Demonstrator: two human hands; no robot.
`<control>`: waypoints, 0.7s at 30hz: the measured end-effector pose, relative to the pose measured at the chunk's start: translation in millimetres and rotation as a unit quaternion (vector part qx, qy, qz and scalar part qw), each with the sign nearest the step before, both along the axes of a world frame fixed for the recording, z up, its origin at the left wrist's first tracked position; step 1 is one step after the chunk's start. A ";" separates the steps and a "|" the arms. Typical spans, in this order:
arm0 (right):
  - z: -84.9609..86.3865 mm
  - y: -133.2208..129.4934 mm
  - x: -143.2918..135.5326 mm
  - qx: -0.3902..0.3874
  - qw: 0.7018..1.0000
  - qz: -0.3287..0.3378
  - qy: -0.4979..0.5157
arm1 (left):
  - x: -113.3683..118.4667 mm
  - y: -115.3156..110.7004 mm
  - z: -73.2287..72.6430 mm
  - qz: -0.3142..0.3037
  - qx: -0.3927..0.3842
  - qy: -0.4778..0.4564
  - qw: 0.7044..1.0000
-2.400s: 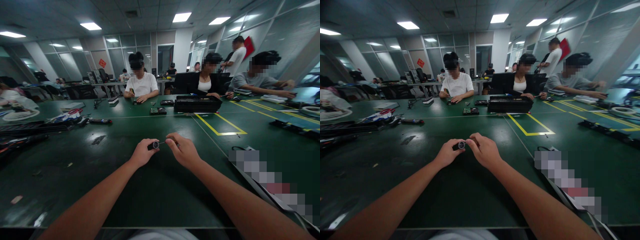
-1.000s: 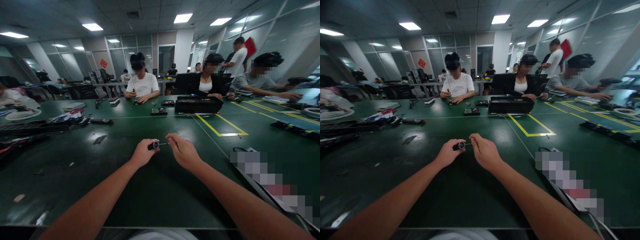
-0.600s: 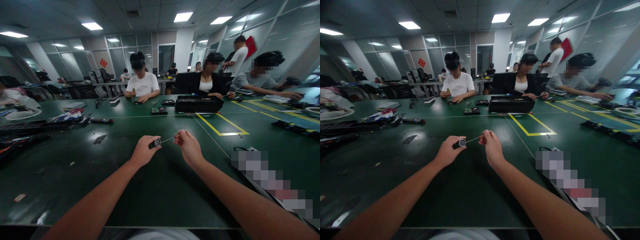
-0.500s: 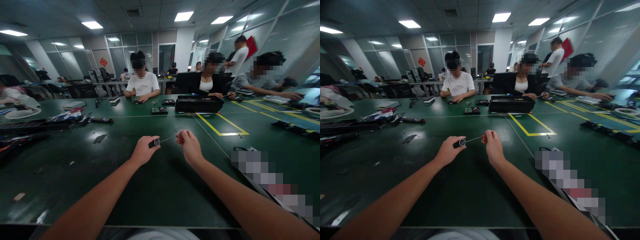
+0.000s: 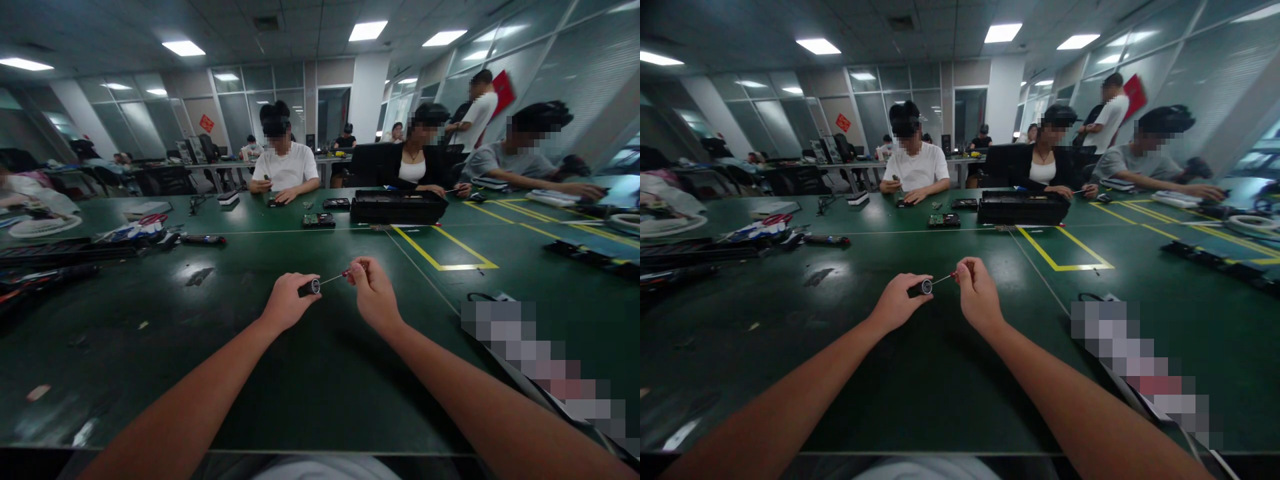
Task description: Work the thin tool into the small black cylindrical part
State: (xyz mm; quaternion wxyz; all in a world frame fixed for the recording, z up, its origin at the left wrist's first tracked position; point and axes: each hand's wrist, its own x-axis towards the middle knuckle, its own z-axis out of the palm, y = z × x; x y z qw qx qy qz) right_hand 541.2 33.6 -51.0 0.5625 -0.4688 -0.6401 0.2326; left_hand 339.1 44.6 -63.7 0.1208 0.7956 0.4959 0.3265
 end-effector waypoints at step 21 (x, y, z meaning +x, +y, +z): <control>14.1 -10.6 0.4 0.078 0.981 -0.019 -0.179 | -1.6 2.7 -2.5 -0.005 -0.041 0.007 0.999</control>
